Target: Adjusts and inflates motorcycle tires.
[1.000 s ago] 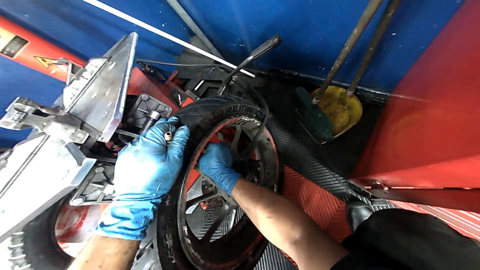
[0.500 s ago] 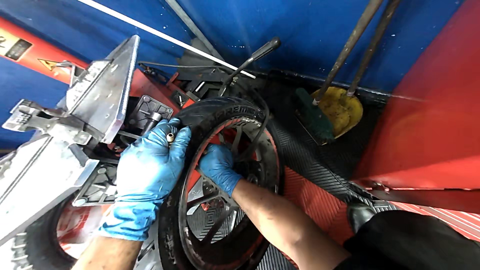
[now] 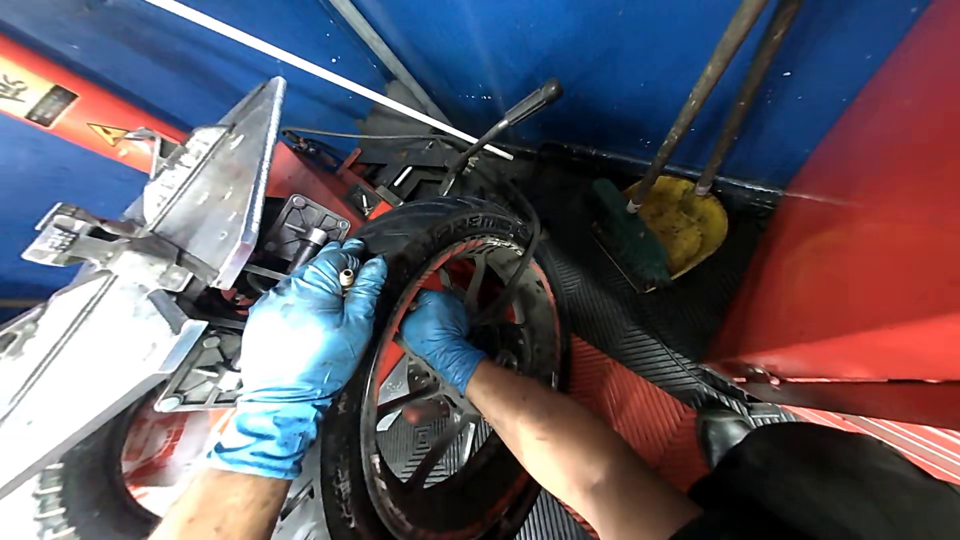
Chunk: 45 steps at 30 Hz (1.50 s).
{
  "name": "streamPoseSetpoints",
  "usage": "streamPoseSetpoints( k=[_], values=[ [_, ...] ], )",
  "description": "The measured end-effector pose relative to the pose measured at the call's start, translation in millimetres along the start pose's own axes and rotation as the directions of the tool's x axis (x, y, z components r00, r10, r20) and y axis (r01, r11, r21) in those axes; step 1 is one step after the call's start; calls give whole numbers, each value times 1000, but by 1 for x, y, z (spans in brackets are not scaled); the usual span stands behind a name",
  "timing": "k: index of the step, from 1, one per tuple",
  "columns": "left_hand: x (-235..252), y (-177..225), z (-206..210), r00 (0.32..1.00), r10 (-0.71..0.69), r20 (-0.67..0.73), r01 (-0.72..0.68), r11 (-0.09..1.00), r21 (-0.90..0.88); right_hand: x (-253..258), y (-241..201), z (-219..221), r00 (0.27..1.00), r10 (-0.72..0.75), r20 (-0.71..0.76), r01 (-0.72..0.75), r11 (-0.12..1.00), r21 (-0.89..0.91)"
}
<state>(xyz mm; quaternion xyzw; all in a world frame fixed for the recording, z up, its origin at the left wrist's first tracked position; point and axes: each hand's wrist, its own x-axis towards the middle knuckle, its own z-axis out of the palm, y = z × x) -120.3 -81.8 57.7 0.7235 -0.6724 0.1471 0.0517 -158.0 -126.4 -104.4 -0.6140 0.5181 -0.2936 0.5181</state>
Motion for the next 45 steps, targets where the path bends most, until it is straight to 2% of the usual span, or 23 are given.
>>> streamPoseSetpoints(
  k=[45],
  values=[
    [1,0,1,1000,11,-13,-11,1000,15,0,-1,-1,1000,8,1,-8,1000,-8]
  ],
)
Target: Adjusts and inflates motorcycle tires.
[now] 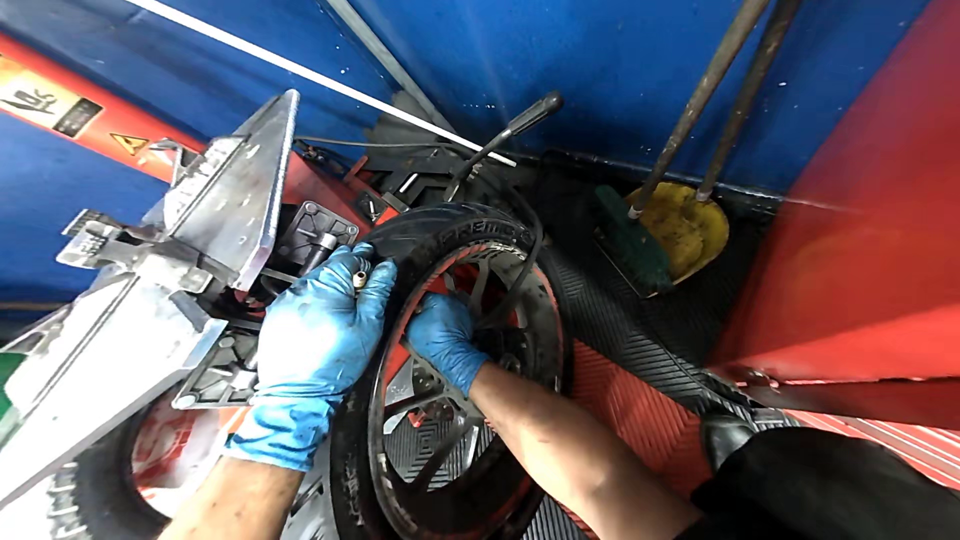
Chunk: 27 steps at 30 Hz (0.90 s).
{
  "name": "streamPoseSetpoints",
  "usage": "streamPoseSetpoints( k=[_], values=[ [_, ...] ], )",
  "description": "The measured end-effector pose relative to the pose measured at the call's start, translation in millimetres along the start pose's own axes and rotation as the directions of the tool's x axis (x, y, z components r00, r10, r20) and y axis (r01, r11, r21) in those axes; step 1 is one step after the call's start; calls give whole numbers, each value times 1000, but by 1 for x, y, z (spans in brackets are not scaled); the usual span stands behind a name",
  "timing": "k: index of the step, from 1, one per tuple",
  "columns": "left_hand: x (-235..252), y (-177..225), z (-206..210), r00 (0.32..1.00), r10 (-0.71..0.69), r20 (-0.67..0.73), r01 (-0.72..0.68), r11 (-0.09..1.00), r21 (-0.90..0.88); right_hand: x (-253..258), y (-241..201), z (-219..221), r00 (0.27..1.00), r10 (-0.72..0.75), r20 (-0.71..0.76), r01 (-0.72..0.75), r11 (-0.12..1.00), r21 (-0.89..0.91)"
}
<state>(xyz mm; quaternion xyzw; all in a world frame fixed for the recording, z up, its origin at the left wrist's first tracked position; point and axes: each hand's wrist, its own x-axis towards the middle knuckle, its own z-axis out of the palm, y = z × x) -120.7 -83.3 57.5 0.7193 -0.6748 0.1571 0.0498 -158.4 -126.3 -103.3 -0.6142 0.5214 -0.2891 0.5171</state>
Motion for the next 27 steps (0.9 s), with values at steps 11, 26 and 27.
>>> streamPoseSetpoints(
  k=[11,26,27],
  values=[
    [-2,3,-3,1000,8,20,-8,1000,0,0,-1,-1,1000,11,8,-10,1000,-14],
    [-1,2,-2,1000,15,9,-15,1000,1,-1,-1,-1,1000,4,4,-4,1000,-8],
    [-1,1,-1,1000,13,6,-13,1000,10,-1,-1,-1,1000,4,4,-4,1000,-5]
  ],
)
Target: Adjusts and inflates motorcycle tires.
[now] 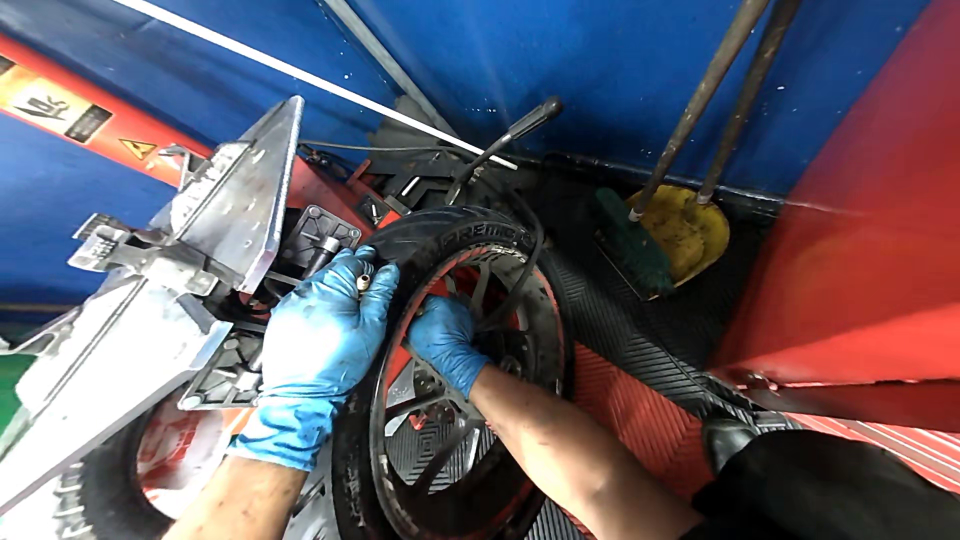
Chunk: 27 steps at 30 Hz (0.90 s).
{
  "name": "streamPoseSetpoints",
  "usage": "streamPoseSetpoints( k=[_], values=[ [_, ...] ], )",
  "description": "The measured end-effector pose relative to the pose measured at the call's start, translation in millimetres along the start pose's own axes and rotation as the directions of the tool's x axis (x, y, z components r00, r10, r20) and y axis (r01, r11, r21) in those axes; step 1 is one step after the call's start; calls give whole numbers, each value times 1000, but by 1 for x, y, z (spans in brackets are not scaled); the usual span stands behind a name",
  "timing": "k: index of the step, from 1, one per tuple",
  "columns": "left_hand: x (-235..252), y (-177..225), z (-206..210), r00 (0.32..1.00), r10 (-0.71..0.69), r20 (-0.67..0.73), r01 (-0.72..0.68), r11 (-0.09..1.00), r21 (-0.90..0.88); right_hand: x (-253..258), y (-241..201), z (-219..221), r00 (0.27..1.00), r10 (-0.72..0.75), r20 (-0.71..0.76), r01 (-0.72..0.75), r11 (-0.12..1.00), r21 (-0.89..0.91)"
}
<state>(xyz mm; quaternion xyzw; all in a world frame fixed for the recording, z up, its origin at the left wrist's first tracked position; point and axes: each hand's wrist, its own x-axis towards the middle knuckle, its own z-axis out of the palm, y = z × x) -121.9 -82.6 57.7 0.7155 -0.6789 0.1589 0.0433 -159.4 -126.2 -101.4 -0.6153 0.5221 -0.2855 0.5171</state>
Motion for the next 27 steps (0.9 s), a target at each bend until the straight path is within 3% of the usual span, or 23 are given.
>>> streamPoseSetpoints(
  k=[27],
  values=[
    [-1,5,-4,1000,-6,26,5,1000,17,-2,-1,-3,1000,14,3,-14,1000,18]
  ],
)
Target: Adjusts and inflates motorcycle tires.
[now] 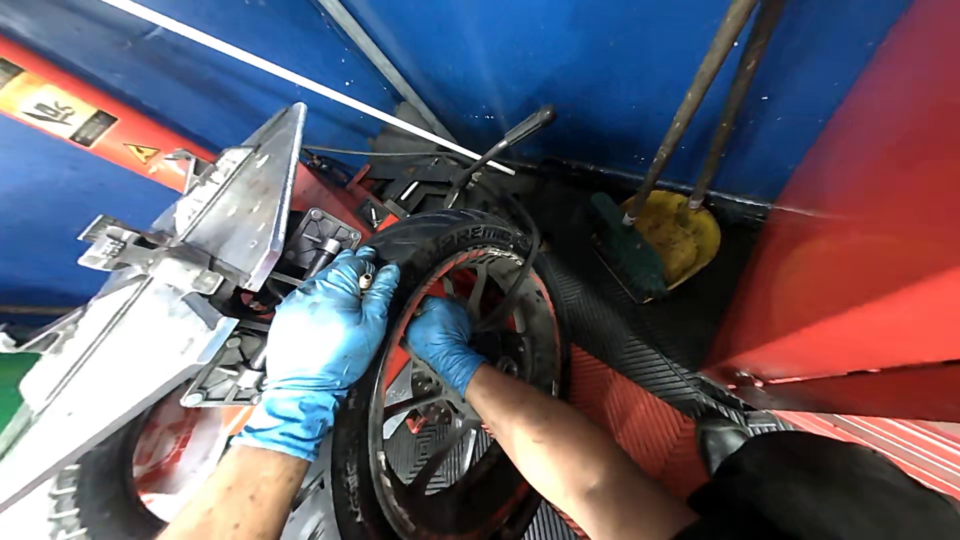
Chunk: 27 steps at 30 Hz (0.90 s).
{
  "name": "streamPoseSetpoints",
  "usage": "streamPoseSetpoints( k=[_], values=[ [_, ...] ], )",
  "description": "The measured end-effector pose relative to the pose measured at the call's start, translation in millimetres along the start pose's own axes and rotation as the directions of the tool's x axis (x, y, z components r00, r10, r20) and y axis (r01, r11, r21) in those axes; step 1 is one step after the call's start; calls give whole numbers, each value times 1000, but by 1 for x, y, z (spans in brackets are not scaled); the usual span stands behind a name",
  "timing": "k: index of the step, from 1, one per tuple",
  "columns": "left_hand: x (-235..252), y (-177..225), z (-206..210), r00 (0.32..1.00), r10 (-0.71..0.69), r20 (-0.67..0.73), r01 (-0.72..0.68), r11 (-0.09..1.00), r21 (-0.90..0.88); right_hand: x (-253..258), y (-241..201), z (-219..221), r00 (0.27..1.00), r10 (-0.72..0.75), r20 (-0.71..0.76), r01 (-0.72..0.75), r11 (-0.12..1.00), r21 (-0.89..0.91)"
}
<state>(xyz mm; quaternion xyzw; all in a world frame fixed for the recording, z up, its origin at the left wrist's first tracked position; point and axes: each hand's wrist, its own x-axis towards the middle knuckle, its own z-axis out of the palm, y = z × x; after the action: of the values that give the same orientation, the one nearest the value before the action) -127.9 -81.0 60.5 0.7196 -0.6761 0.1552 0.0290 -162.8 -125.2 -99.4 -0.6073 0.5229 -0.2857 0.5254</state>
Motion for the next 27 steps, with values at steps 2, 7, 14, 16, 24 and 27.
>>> streamPoseSetpoints(
  k=[2,7,14,16,24,27],
  values=[
    [0,0,0,1000,-5,2,5,1000,5,0,0,0,1000,-1,4,1,1000,4],
    [0,0,0,1000,-3,4,3,1000,-4,1,-1,-1,1000,12,13,-12,1000,-12],
    [-1,0,-1,1000,2,-3,-2,1000,-5,1,0,2,1000,2,4,-2,999,-37],
    [-1,0,-1,1000,5,-2,-5,1000,-3,2,1,3,1000,-4,3,4,1000,-27],
    [1,-5,0,1000,-2,8,2,1000,-4,-30,17,-43,991,-115,71,127,973,-194],
    [1,-4,-1,1000,-11,17,11,1000,-2,-13,36,-58,993,-16,117,51,951,-304]
  ],
)
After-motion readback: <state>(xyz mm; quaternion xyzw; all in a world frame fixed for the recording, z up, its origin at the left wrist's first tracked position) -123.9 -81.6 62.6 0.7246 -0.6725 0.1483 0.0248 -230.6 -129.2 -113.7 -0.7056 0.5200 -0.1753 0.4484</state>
